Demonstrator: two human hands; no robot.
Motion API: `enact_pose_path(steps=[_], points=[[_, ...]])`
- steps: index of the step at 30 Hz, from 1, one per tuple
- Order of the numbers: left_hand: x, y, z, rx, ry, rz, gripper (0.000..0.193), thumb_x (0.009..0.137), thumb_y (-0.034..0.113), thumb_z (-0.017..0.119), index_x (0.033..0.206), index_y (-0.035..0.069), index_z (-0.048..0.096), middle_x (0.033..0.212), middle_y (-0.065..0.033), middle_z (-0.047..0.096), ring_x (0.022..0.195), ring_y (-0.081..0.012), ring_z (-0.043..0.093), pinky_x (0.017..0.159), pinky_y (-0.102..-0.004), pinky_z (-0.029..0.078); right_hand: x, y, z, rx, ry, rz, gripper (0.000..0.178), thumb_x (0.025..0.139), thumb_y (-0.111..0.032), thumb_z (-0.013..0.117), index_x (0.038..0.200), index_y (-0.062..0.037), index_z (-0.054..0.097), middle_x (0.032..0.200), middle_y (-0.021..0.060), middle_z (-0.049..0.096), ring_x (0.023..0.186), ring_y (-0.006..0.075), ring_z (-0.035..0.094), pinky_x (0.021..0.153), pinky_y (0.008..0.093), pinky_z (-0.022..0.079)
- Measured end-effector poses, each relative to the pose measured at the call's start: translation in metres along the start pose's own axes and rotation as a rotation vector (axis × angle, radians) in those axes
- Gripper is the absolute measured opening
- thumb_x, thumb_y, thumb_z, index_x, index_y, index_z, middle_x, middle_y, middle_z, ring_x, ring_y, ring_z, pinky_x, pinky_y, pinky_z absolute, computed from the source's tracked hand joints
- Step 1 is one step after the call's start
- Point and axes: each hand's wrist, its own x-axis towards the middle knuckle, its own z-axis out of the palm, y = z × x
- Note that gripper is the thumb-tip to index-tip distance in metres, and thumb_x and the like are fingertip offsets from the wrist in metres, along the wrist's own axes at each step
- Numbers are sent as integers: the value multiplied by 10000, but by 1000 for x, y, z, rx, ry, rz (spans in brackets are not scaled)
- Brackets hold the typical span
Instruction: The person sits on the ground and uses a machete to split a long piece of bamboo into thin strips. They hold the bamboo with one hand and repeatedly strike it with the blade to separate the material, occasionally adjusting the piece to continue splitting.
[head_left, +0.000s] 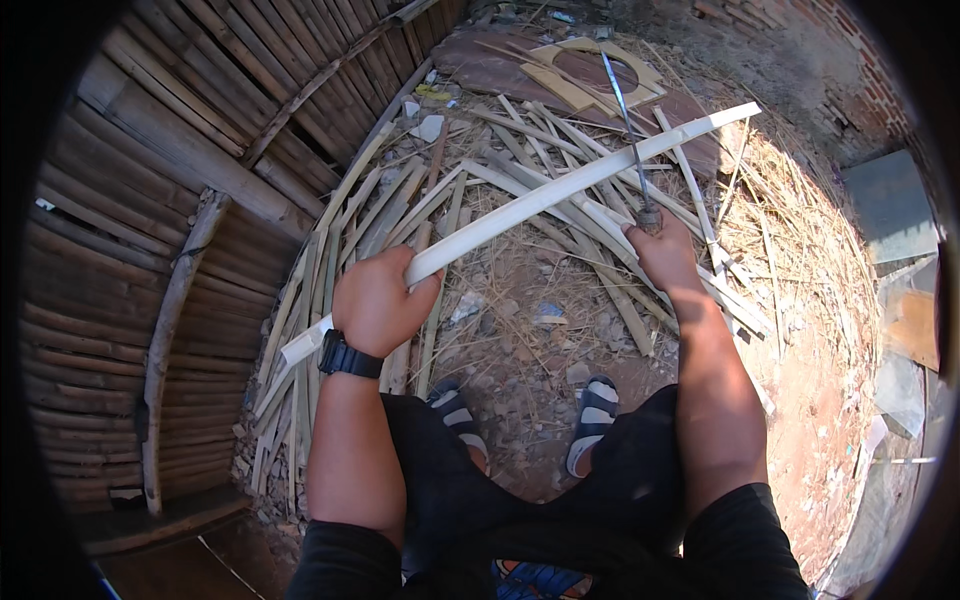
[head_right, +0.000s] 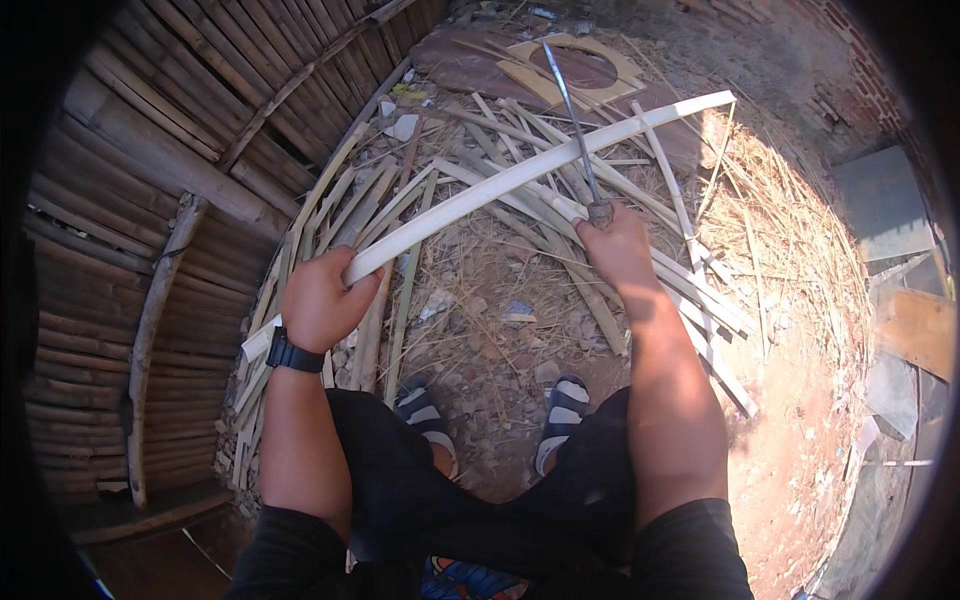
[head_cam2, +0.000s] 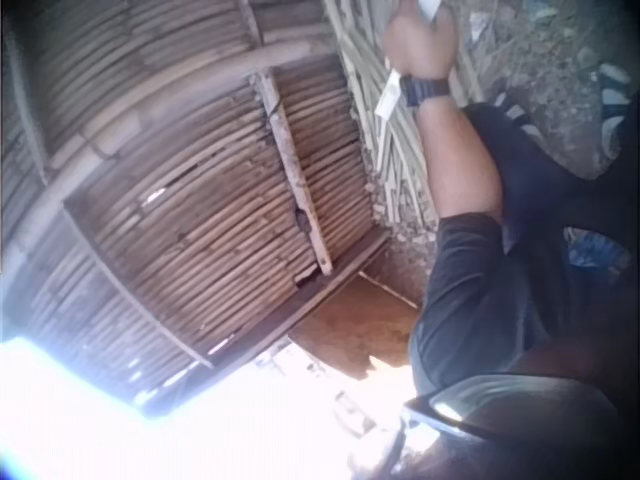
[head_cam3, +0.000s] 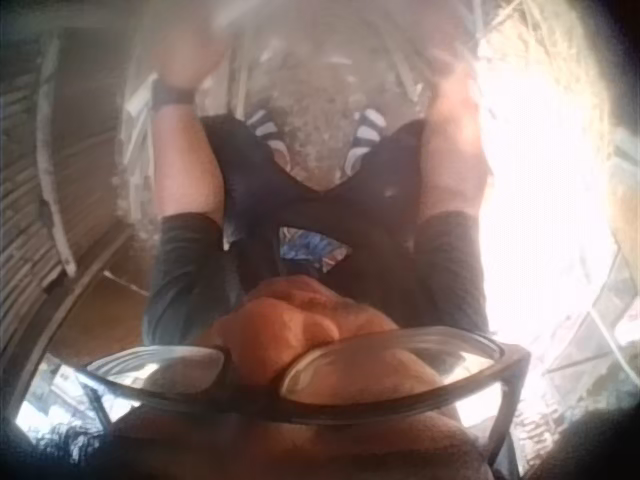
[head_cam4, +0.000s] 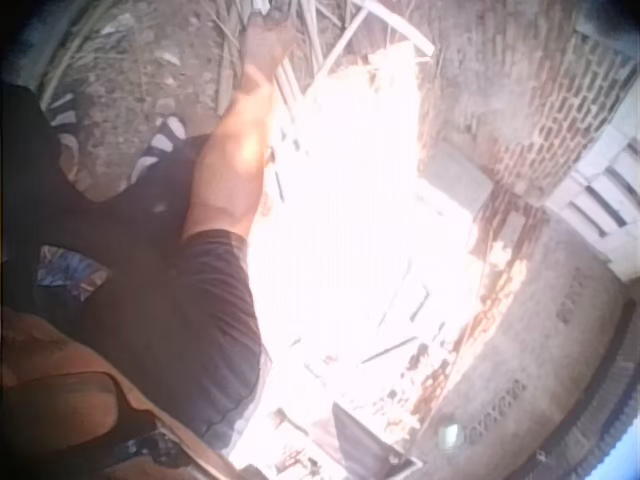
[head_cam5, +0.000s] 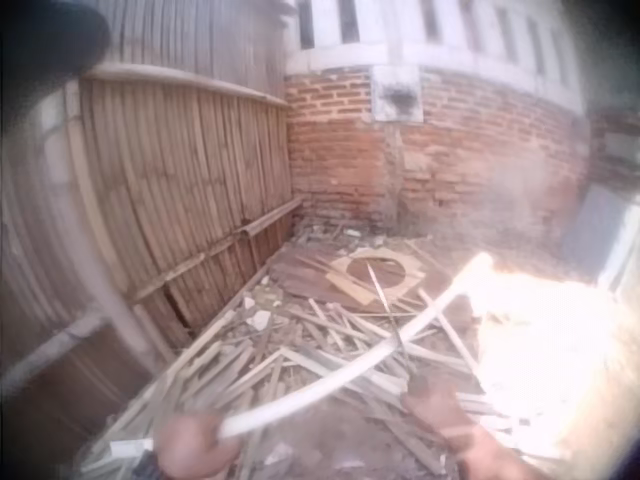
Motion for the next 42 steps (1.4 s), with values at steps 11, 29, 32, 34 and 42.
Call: enact_pose_path(steps=[11,29,32,34,42], points=[[-1,-3,-1,-60,18,-39,327,833,380,713,824,53,703,706,-183,672,675,-403,669,631,-486,531,2,-9,2,-127,-105,-85,349,857,-231,736,1140,-36,676,860,209,706,843,342,704,795,421,523],[0,-1,2,26,109,63,295,828,328,732,831,35,698,690,-198,656,665,-407,654,604,-473,505,-14,-10,5,-17,-114,-58,434,850,-239,745,1192,13,657,782,192,687,767,305,683,744,406,516],[0,-1,6,18,72,33,297,825,341,721,820,46,687,727,-190,670,693,-411,661,632,-488,521,-25,-23,16,-338,-295,-345,376,842,-257,771,1119,-26,666,804,161,688,784,269,665,773,404,509],[-3,-3,4,2,46,26,298,823,349,716,815,53,681,747,-183,678,707,-411,666,645,-494,529,-31,-35,12,-506,-342,-493,328,846,-241,778,1086,-51,661,776,138,659,777,221,649,753,390,505],[0,1,0,88,75,49,278,815,347,715,817,71,686,765,-164,689,702,-393,675,639,-482,537,-2,10,0,-59,-123,-98,381,839,-217,749,1177,-55,682,852,205,710,874,326,707,827,437,522]])
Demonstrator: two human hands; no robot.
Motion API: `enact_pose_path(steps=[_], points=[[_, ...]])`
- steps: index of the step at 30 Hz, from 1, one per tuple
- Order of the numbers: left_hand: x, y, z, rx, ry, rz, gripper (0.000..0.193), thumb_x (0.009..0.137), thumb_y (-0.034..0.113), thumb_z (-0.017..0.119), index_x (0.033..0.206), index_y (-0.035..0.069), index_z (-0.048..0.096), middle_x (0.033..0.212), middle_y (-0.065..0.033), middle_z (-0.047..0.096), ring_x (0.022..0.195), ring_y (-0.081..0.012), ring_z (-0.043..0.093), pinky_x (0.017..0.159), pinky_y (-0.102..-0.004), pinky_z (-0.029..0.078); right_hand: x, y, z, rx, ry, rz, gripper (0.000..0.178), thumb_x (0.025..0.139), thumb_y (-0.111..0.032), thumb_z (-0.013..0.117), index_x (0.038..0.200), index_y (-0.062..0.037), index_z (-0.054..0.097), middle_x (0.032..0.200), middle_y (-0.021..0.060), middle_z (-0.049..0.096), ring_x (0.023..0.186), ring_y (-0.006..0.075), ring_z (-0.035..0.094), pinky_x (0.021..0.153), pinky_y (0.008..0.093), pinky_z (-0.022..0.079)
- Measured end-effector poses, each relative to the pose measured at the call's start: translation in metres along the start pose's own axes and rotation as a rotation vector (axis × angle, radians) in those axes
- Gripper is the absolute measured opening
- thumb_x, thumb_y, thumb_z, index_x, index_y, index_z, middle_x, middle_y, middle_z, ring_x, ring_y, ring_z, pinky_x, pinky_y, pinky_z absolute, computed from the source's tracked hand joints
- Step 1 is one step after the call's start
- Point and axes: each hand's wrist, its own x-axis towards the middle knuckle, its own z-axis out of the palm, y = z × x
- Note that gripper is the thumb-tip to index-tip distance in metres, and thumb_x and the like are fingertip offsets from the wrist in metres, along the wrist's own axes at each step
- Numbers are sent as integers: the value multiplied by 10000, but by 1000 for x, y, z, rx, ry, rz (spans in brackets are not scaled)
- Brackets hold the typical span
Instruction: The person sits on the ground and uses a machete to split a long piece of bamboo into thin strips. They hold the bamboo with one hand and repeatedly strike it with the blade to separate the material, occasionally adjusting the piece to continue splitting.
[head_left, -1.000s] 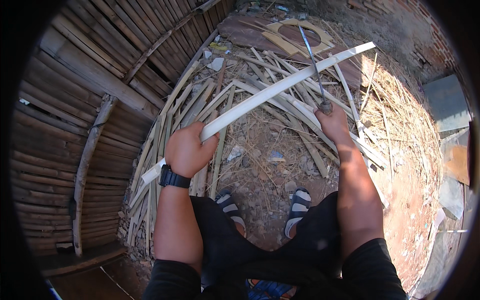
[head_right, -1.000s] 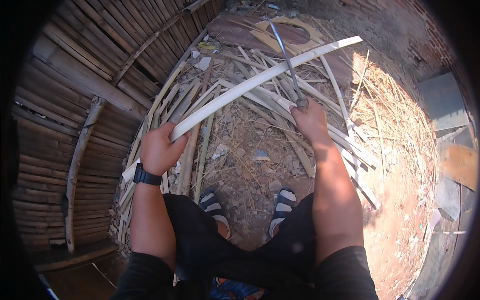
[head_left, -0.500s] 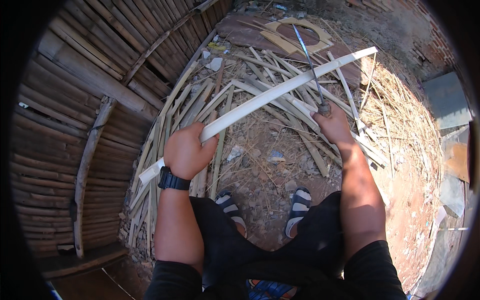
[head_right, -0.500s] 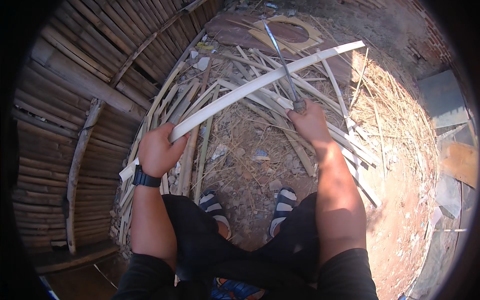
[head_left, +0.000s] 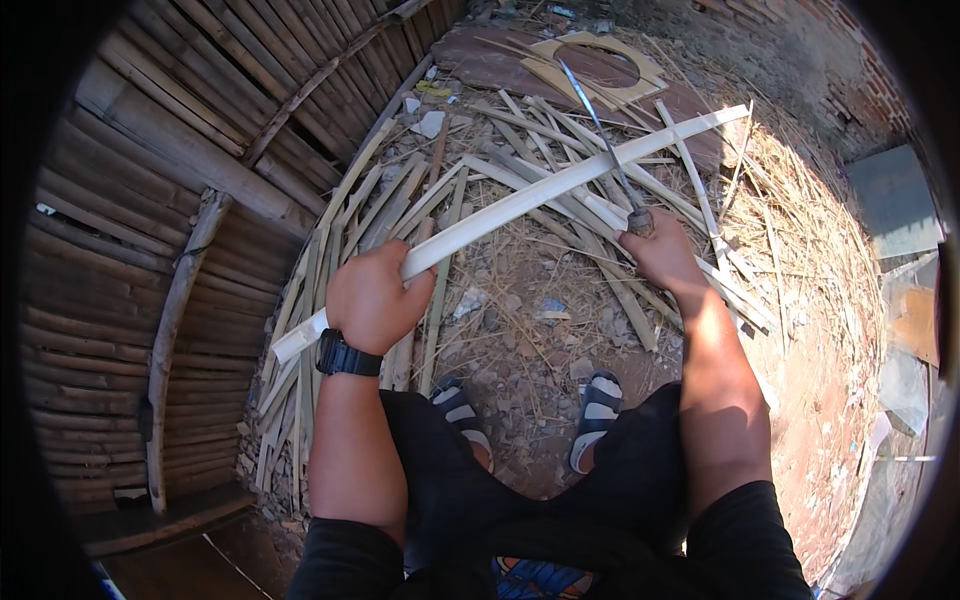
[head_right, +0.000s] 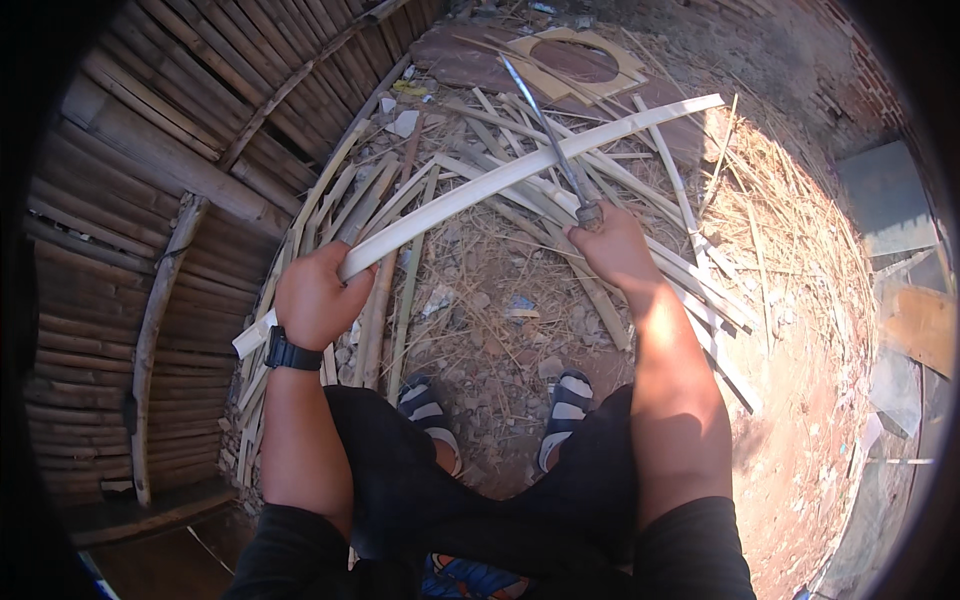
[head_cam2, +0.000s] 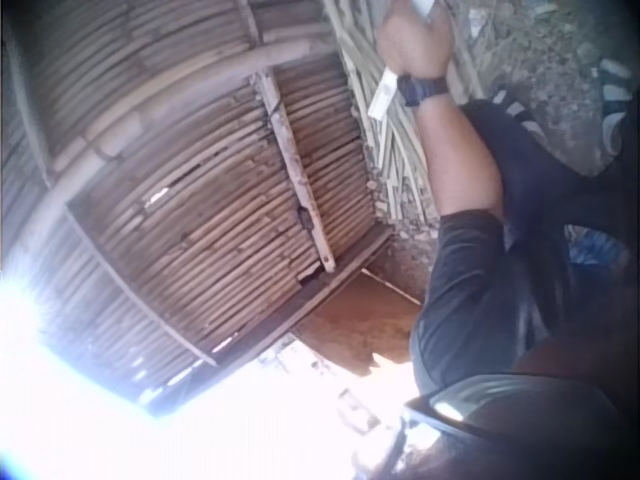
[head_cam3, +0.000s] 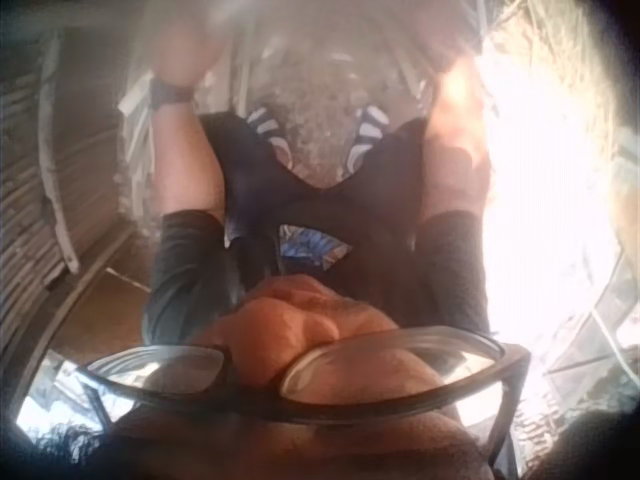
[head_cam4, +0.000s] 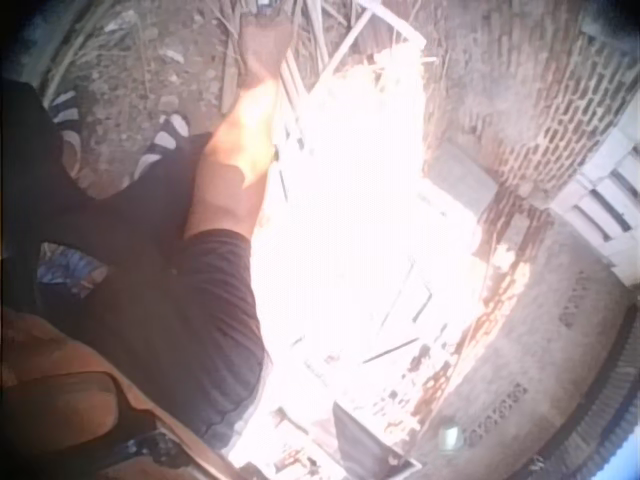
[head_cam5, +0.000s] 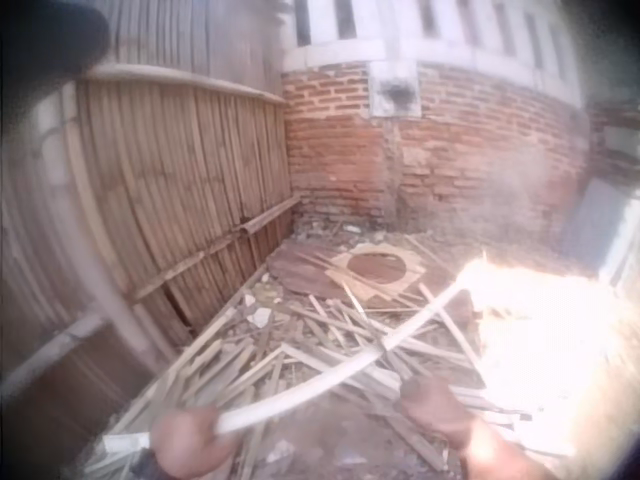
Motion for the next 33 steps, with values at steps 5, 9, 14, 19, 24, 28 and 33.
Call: enact_pose_path(steps=[5,9,14,19,24,28,33], points=[[-6,-7,5,-3,-42,-6,274,815,352,719,846,80,706,745,-164,690,690,-386,677,636,-484,540,-23,-56,22,-343,-258,-257,312,799,-177,714,1063,-17,668,806,244,672,787,397,665,757,433,514],[-8,-5,1,-105,52,16,287,816,331,740,868,50,712,716,-198,664,670,-403,656,609,-467,513,-1,-24,8,-215,-127,-174,347,830,-196,705,1145,-56,670,793,186,692,780,356,679,738,443,520],[0,0,-3,-128,60,-71,272,826,305,740,881,40,711,728,-198,671,677,-391,669,612,-450,518,0,-10,1,41,50,11,285,870,-237,727,1050,-23,671,744,143,658,686,231,624,707,371,499],[0,-1,13,-221,104,-11,281,819,338,714,857,60,699,704,-185,671,679,-400,670,627,-476,531,-21,-46,42,-297,-170,-476,211,789,-146,729,947,-40,636,800,171,670,750,351,651,715,411,500],[-4,-2,3,-248,48,-76,273,856,277,729,929,14,713,694,-200,653,613,-344,652,574,-403,491,-7,-37,24,-188,5,-315,203,797,-179,722,936,-51,649,795,190,668,742,382,636,710,416,505],[-1,-4,1,-183,33,-131,278,861,281,730,919,10,702,673,-186,647,591,-315,644,563,-397,481,-3,-31,12,-13,126,7,297,860,-256,723,1058,-38,685,777,183,688,745,326,681,725,419,513],[-2,-1,9,-351,-78,-117,324,862,308,747,902,-9,687,619,-149,623,558,-257,626,548,-385,465,-20,-47,34,-275,4,-290,323,847,-237,726,1103,-52,657,813,200,696,780,376,680,720,440,514]])
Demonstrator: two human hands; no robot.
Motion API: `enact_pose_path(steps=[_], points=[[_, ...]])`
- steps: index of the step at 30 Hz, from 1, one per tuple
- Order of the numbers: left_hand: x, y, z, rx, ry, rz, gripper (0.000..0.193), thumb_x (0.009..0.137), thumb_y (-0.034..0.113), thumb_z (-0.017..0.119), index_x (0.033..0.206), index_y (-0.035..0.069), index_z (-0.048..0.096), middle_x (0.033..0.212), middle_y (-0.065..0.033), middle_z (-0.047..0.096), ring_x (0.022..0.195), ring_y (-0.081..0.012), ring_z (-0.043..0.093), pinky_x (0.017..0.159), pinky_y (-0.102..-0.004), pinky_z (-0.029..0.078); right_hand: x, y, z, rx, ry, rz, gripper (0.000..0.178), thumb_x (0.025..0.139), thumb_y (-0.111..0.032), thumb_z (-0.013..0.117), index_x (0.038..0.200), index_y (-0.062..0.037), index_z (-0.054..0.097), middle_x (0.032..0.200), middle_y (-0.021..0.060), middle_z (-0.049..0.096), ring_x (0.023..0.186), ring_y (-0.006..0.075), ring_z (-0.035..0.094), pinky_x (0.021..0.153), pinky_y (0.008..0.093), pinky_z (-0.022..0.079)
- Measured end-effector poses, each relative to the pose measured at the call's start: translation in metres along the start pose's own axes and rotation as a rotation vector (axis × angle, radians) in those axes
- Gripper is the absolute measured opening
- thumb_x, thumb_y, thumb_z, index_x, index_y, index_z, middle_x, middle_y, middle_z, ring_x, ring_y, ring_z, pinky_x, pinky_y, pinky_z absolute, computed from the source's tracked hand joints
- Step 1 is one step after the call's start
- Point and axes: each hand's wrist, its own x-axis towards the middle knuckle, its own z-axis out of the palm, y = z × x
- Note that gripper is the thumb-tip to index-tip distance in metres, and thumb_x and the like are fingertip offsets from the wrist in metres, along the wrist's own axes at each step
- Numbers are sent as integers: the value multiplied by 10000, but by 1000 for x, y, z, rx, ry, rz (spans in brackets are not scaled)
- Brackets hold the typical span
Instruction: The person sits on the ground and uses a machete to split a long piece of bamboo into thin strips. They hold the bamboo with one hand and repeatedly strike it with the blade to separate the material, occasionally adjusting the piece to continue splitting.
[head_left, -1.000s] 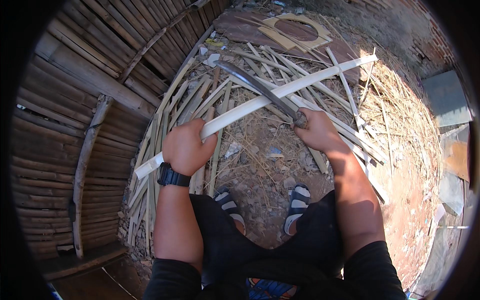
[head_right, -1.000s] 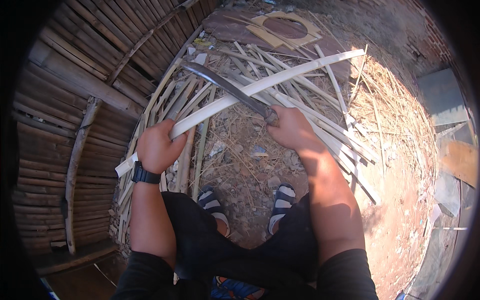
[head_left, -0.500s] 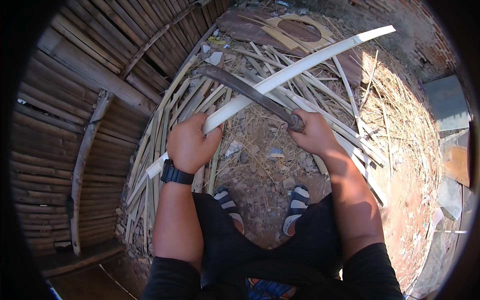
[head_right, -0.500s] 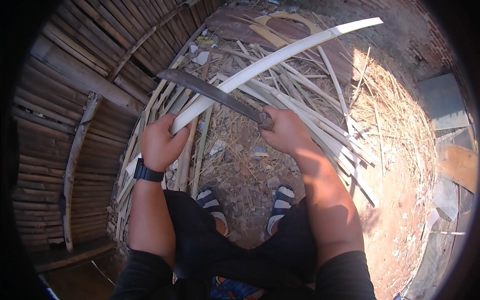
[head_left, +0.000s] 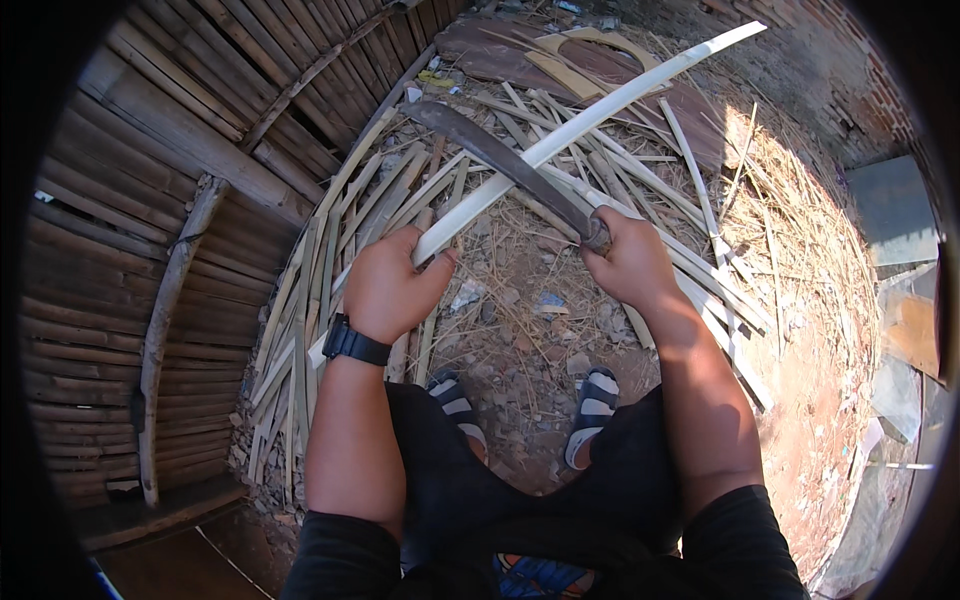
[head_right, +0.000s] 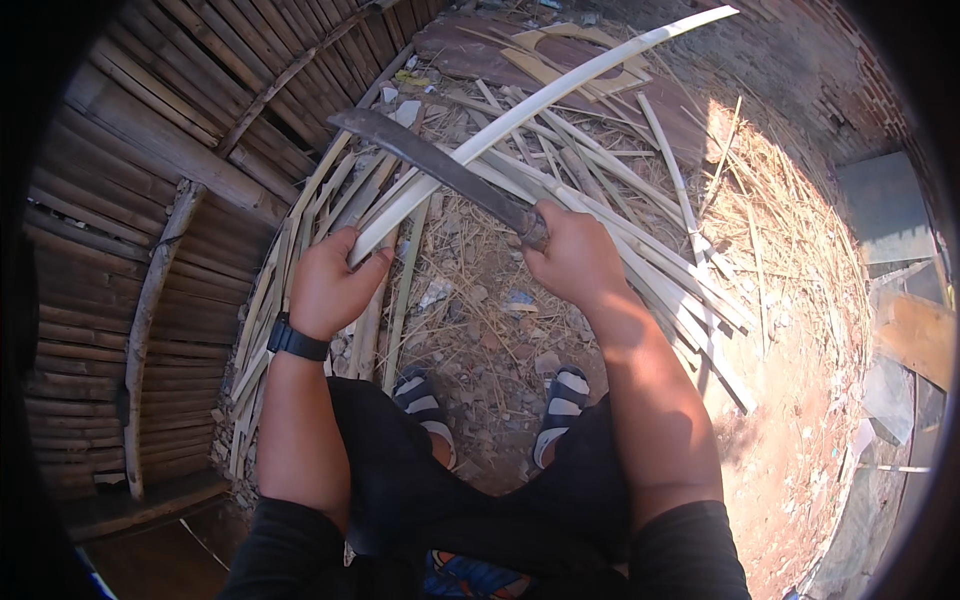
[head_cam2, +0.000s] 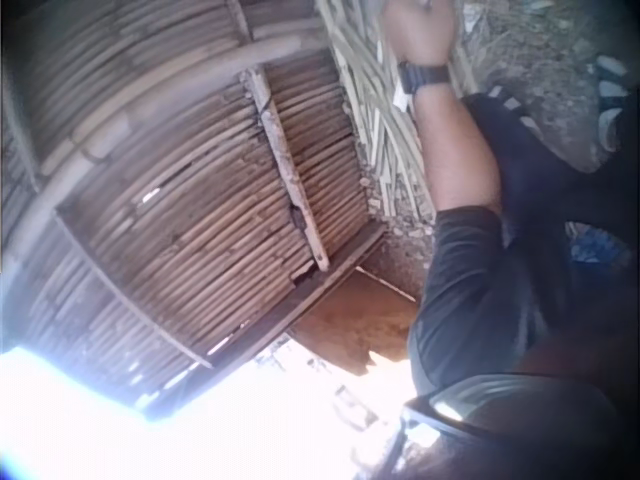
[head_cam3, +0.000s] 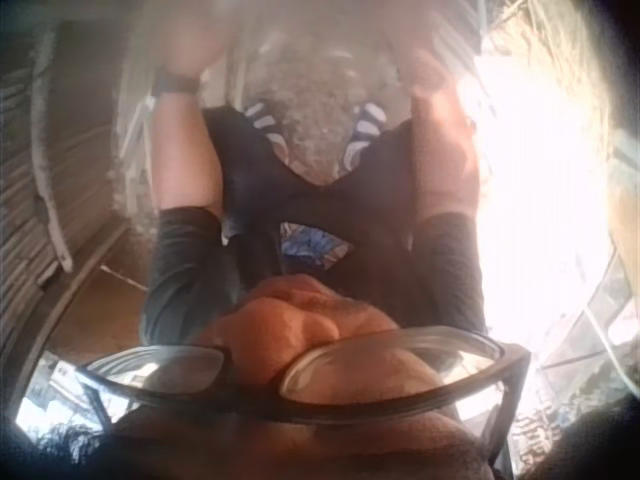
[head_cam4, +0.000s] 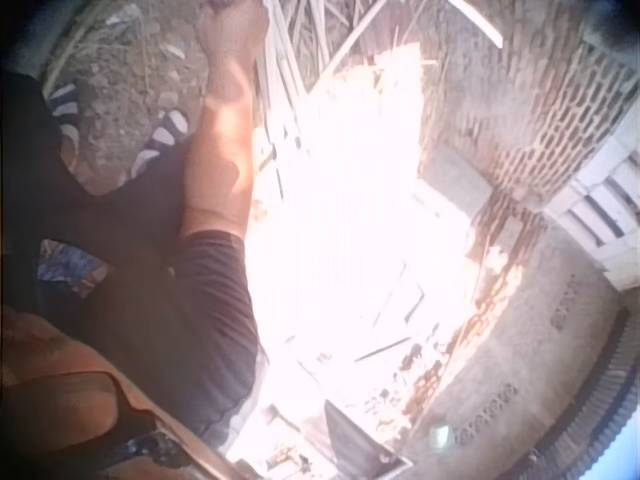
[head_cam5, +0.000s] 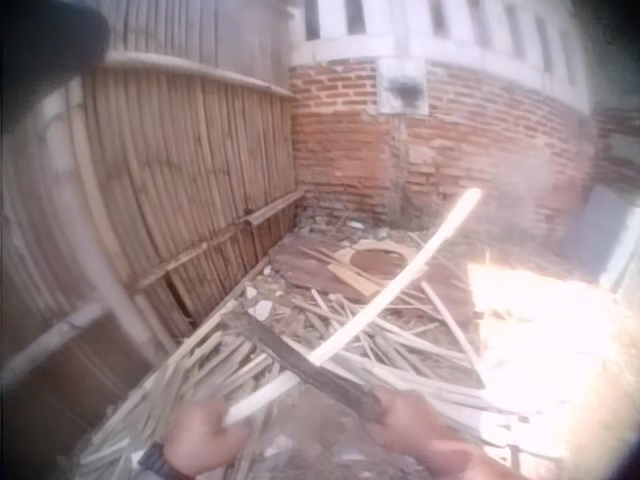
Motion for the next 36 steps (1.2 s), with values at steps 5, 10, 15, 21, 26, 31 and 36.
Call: enact_pose_path(steps=[5,10,15,21,26,31,36], points=[[-5,-1,-9,77,-124,0,368,859,349,761,914,-9,692,614,-140,624,554,-247,629,551,-386,469,12,14,-19,0,18,160,322,836,-240,732,1101,-68,665,905,211,711,868,399,678,781,458,522],[-1,7,-2,206,-99,8,395,856,392,757,919,5,704,620,-162,629,553,-312,627,552,-403,476,9,41,-14,86,116,228,319,838,-244,725,1099,-69,674,909,225,705,903,424,670,807,485,516],[-2,2,7,172,-79,66,413,848,413,764,901,6,711,627,-175,631,584,-338,647,570,-414,492,-1,0,-15,-145,-141,-76,239,827,-228,726,1003,-74,676,808,240,679,811,447,646,748,478,511],[1,8,-1,153,-86,-18,435,835,460,751,918,34,724,680,-180,672,660,-366,680,633,-455,529,15,65,-17,168,244,337,277,849,-256,748,1011,-44,671,776,175,679,750,348,667,733,427,517],[1,5,6,75,-39,-5,424,851,395,786,894,-18,700,658,-163,651,587,-272,648,574,-391,491,7,21,-8,173,52,215,272,837,-228,730,1046,-63,675,882,199,707,843,407,676,782,435,526],[-1,-1,6,21,-57,0,434,853,392,791,923,-27,702,668,-149,657,587,-232,639,576,-368,486,7,6,-3,-51,-62,-87,232,795,-196,717,974,-60,659,848,209,694,817,428,650,759,456,515],[-2,0,-3,7,-39,-66,441,858,398,782,928,-30,702,650,-128,640,582,-215,619,572,-354,477,16,49,-13,179,209,351,280,830,-264,737,979,-30,702,817,183,712,808,390,680,768,446,517]])
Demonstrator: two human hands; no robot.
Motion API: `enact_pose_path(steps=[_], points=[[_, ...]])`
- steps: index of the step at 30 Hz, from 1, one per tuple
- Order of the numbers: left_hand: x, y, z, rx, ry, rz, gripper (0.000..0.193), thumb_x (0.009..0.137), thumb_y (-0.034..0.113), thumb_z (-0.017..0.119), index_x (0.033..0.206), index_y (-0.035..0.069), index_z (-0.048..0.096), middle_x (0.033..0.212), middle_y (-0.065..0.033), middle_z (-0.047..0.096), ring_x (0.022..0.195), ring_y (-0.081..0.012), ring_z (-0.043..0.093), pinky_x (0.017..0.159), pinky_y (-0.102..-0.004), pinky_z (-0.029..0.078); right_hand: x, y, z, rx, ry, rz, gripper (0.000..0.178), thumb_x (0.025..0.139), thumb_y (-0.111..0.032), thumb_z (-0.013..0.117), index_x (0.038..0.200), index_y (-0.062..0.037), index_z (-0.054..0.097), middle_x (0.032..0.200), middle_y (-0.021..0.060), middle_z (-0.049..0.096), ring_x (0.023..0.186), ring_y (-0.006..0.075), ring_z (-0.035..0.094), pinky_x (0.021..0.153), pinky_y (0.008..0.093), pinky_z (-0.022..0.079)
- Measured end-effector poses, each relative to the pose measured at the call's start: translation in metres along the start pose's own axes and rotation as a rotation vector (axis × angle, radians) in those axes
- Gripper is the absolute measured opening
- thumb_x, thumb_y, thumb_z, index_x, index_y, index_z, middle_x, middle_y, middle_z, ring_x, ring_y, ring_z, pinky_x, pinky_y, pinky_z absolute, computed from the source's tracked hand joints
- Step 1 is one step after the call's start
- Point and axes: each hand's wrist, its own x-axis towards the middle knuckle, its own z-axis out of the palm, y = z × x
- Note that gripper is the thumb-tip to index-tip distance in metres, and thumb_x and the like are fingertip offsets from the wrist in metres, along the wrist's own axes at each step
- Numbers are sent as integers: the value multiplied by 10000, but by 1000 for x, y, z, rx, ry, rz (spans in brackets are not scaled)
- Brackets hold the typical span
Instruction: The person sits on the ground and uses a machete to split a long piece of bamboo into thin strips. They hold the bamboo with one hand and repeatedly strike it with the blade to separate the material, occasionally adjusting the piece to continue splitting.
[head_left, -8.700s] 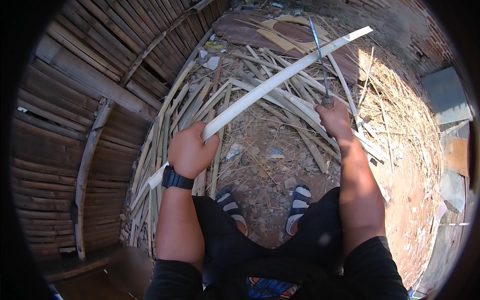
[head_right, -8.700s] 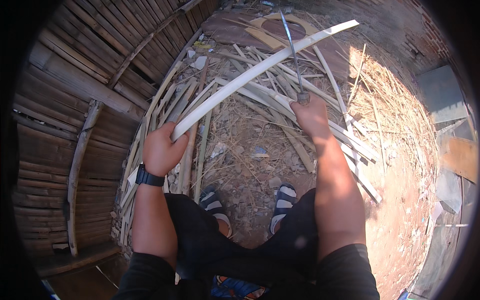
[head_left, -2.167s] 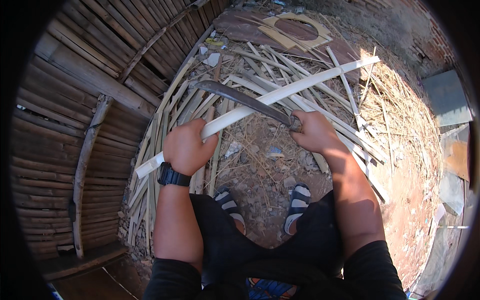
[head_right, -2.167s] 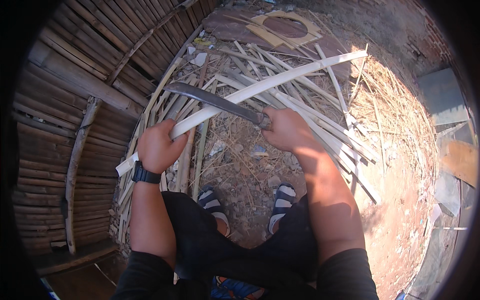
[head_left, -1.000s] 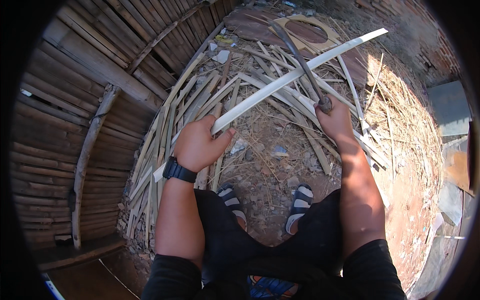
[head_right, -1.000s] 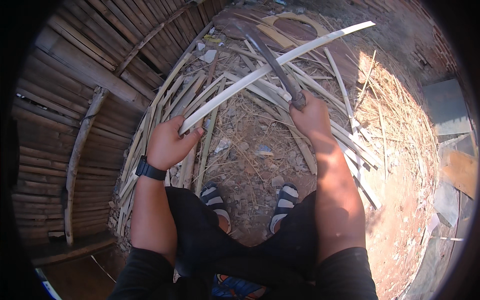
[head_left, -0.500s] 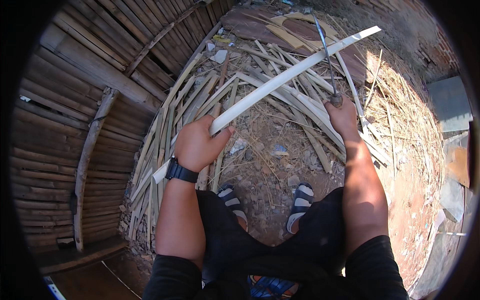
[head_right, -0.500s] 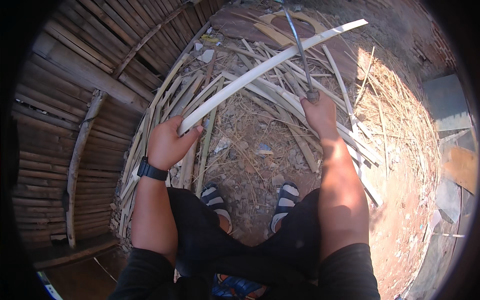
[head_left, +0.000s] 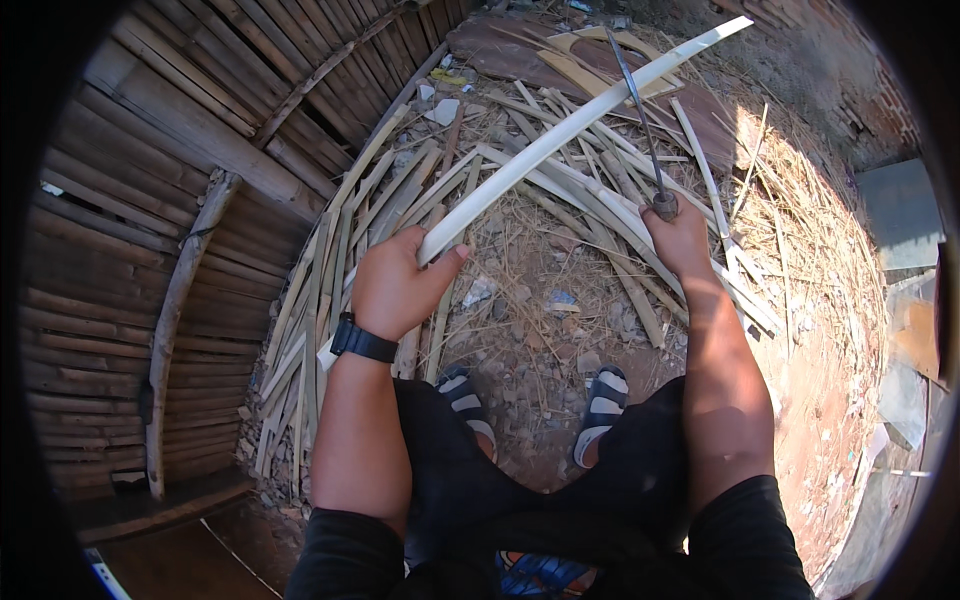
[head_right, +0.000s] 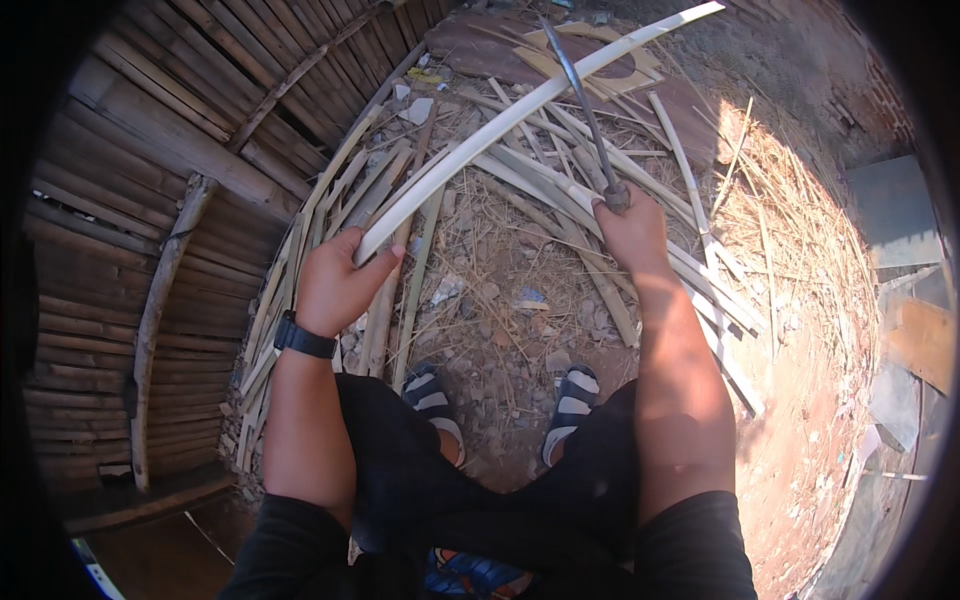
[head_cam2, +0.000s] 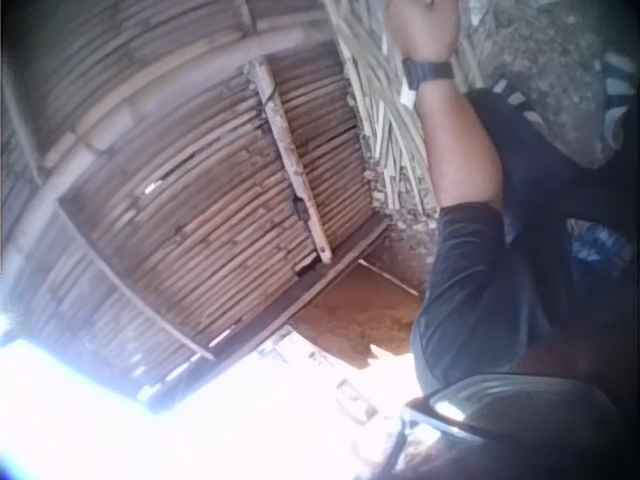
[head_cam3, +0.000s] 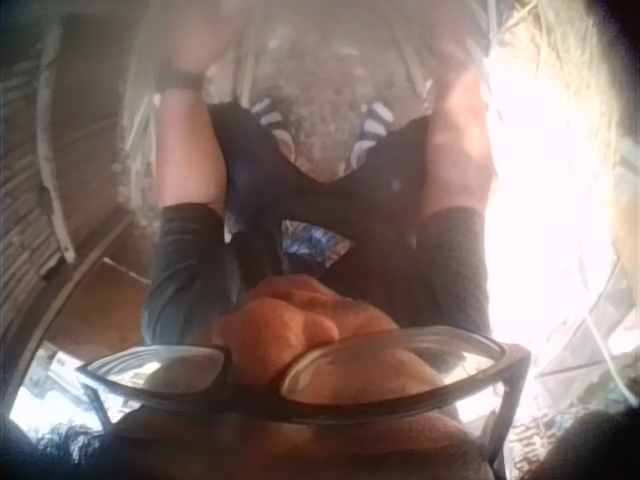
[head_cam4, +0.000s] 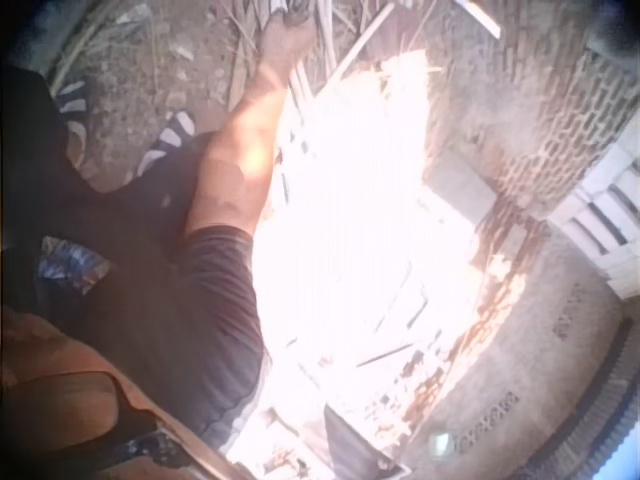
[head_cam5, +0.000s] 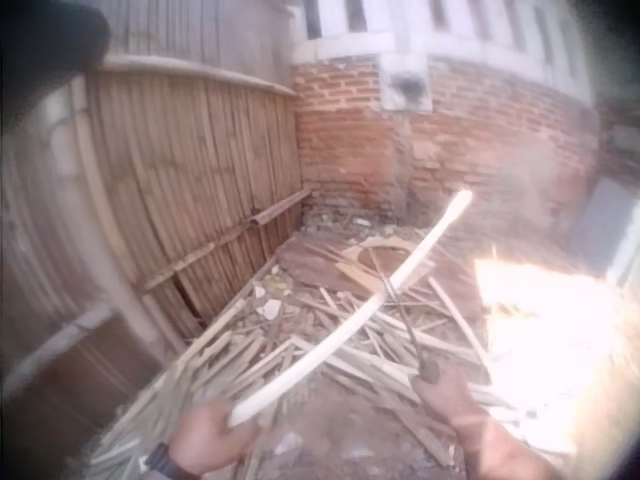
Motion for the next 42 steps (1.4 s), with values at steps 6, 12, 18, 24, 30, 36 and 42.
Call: enact_pose_path(steps=[6,12,18,24,30,36,42], points=[[7,-3,7,21,4,53,434,865,394,770,914,-31,696,655,-143,645,586,-229,630,573,-363,477,-27,-31,3,-199,-235,-227,370,829,-278,743,1107,-43,679,853,215,707,847,397,691,760,453,522],[-1,5,-3,73,4,47,423,870,391,763,905,-26,698,658,-161,646,586,-273,631,575,-390,478,2,-1,-18,-142,-149,-110,324,824,-259,744,1079,-69,680,880,213,705,836,381,695,779,440,528],[4,3,10,106,39,58,410,875,401,759,904,-5,704,642,-151,633,573,-271,623,563,-381,469,-8,2,-1,-117,-41,-167,301,834,-234,741,1050,-34,677,818,188,693,773,355,659,763,435,514],[0,4,3,-30,21,-4,398,883,389,748,908,-6,706,613,-138,616,553,-247,612,554,-368,462,-7,-17,-12,-183,-174,-242,313,794,-214,728,1068,-68,687,863,242,692,880,438,666,802,469,524],[2,3,2,119,28,-2,364,897,364,732,921,1,712,635,-141,630,564,-240,620,558,-366,465,4,15,-4,33,-28,43,288,861,-245,741,1024,-20,666,729,126,654,689,239,608,680,395,490],[3,1,13,-7,34,51,385,883,380,744,919,-2,714,631,-144,638,558,-251,624,553,-373,466,-24,-30,-5,-284,-289,-416,340,817,-266,751,1034,-12,682,782,213,688,802,389,691,761,445,523],[0,3,-2,198,47,41,404,867,414,747,899,12,713,642,-184,635,591,-331,643,562,-401,478,17,28,-8,3,3,109,299,875,-275,745,949,-4,642,716,61,655,623,172,609,633,382,501]])
